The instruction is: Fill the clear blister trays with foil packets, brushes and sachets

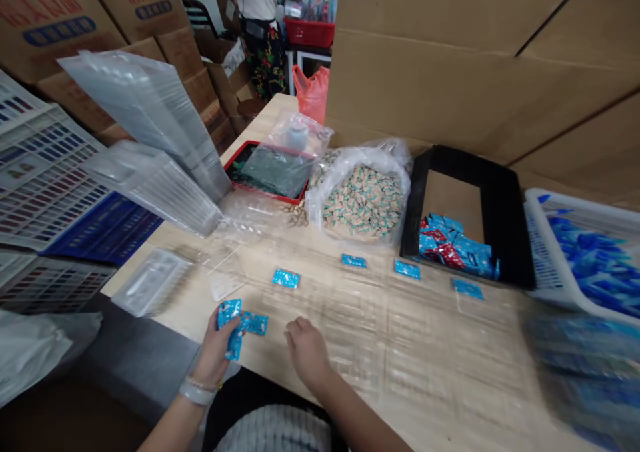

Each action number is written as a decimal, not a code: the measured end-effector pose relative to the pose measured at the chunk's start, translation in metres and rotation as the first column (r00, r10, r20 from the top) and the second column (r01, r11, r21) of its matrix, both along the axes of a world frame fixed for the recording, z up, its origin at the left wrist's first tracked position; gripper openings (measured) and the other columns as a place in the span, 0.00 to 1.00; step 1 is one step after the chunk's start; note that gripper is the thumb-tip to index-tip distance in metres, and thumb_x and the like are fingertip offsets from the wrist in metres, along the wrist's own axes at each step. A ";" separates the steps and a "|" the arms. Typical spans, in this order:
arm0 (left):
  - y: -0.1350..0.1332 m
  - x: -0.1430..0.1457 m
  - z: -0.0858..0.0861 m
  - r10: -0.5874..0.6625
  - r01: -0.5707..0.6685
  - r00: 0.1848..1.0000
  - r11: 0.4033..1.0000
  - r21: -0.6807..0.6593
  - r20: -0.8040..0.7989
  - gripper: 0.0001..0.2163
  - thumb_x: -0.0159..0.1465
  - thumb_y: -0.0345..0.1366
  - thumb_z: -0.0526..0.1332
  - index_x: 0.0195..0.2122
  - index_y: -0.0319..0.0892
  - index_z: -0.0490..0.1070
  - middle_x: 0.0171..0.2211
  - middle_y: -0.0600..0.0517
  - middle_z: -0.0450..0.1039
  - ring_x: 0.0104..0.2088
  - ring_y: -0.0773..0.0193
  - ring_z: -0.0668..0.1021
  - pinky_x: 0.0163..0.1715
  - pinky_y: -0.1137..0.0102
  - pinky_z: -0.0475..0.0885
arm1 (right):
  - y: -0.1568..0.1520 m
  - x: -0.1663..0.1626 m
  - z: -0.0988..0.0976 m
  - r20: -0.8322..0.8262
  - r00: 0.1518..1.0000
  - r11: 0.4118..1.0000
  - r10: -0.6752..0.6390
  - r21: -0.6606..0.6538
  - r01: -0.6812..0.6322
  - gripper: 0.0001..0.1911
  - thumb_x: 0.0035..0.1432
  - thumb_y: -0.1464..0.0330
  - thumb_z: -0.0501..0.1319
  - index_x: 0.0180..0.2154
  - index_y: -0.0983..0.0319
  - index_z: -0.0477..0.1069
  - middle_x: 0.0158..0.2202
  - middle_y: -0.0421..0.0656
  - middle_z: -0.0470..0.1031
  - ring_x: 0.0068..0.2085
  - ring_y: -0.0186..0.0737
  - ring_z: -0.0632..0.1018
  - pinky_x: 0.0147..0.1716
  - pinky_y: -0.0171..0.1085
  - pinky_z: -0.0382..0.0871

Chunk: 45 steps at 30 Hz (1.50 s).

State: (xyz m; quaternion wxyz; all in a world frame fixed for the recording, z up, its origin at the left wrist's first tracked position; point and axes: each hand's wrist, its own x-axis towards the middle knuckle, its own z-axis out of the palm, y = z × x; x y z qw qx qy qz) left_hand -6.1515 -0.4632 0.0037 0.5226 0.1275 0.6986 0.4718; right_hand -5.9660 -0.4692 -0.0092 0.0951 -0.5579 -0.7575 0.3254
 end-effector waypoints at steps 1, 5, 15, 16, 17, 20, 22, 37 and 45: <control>-0.003 -0.010 -0.001 0.029 -0.029 1.000 0.999 -0.018 -0.012 0.22 0.49 0.29 0.61 0.46 0.43 0.59 0.32 0.52 0.71 0.25 0.69 0.75 0.24 0.76 0.70 | -0.008 -0.012 -0.005 0.022 0.994 0.994 0.111 0.024 -0.111 0.10 0.56 0.73 0.49 0.33 0.62 0.68 0.32 0.44 0.70 0.34 0.39 0.70 0.34 0.35 0.64; -0.010 -0.039 0.000 0.004 0.001 0.997 0.997 -0.074 0.072 0.19 0.49 0.26 0.60 0.43 0.41 0.63 0.30 0.52 0.72 0.24 0.69 0.75 0.24 0.75 0.71 | -0.012 -0.072 -0.030 0.176 0.938 0.938 0.299 0.128 -0.323 0.18 0.54 0.73 0.51 0.48 0.64 0.61 0.45 0.51 0.67 0.41 0.47 0.69 0.35 0.44 0.65; 0.011 -0.010 0.030 -0.155 0.173 0.972 0.981 -0.090 0.175 0.26 0.47 0.27 0.63 0.48 0.45 0.62 0.33 0.53 0.72 0.30 0.66 0.76 0.30 0.73 0.73 | -0.011 0.007 -0.023 0.251 0.965 0.963 0.081 0.229 -0.141 0.14 0.54 0.76 0.51 0.41 0.63 0.67 0.36 0.48 0.70 0.36 0.41 0.70 0.32 0.39 0.66; 0.014 0.001 0.032 -0.211 0.231 0.958 0.969 -0.084 0.196 0.28 0.46 0.28 0.64 0.49 0.46 0.60 0.33 0.53 0.72 0.29 0.66 0.76 0.29 0.73 0.73 | -0.009 0.036 -0.018 0.267 0.963 0.958 -0.035 0.283 -0.044 0.16 0.53 0.77 0.50 0.43 0.63 0.67 0.38 0.49 0.70 0.37 0.42 0.69 0.33 0.39 0.66; 0.015 0.013 0.033 -0.268 0.291 0.936 0.954 -0.074 0.227 0.29 0.45 0.29 0.65 0.50 0.45 0.59 0.33 0.53 0.71 0.28 0.67 0.75 0.27 0.73 0.72 | -0.005 0.064 -0.014 0.290 0.946 0.947 -0.142 0.318 0.045 0.17 0.53 0.78 0.49 0.45 0.64 0.66 0.39 0.50 0.70 0.37 0.42 0.69 0.34 0.40 0.65; 0.016 0.057 0.032 -0.404 0.435 0.856 0.900 -0.028 0.322 0.32 0.46 0.31 0.64 0.53 0.44 0.55 0.35 0.51 0.69 0.26 0.68 0.74 0.26 0.72 0.71 | 0.009 0.116 -0.003 0.315 0.912 0.946 -0.263 0.270 0.180 0.18 0.52 0.79 0.50 0.45 0.64 0.66 0.43 0.52 0.68 0.41 0.44 0.69 0.38 0.41 0.64; 0.014 0.087 0.030 -0.501 0.530 0.798 0.848 0.005 0.334 0.33 0.46 0.31 0.63 0.54 0.43 0.53 0.39 0.49 0.68 0.29 0.67 0.73 0.28 0.71 0.71 | 0.014 0.122 0.005 0.201 0.930 0.940 -0.309 0.216 0.265 0.17 0.52 0.76 0.51 0.44 0.64 0.67 0.45 0.52 0.66 0.42 0.45 0.68 0.39 0.41 0.64; -0.035 0.134 0.022 -0.533 0.552 0.828 0.829 -0.093 0.173 0.32 0.47 0.35 0.62 0.53 0.41 0.51 0.35 0.48 0.70 0.28 0.65 0.74 0.28 0.70 0.70 | -0.080 0.149 -0.016 -0.273 0.449 0.499 -0.851 -0.689 0.525 0.13 0.42 0.58 0.55 0.21 0.61 0.57 0.12 0.33 0.59 0.14 0.31 0.64 0.13 0.30 0.56; -0.058 0.203 0.014 -0.509 0.509 0.858 0.861 0.022 0.075 0.28 0.50 0.36 0.61 0.53 0.47 0.54 0.41 0.49 0.69 0.37 0.64 0.74 0.39 0.70 0.68 | -0.097 0.139 0.014 -0.406 0.424 0.571 -0.810 -0.710 0.412 0.20 0.45 0.56 0.56 0.39 0.62 0.64 0.23 0.37 0.65 0.17 0.29 0.66 0.12 0.29 0.58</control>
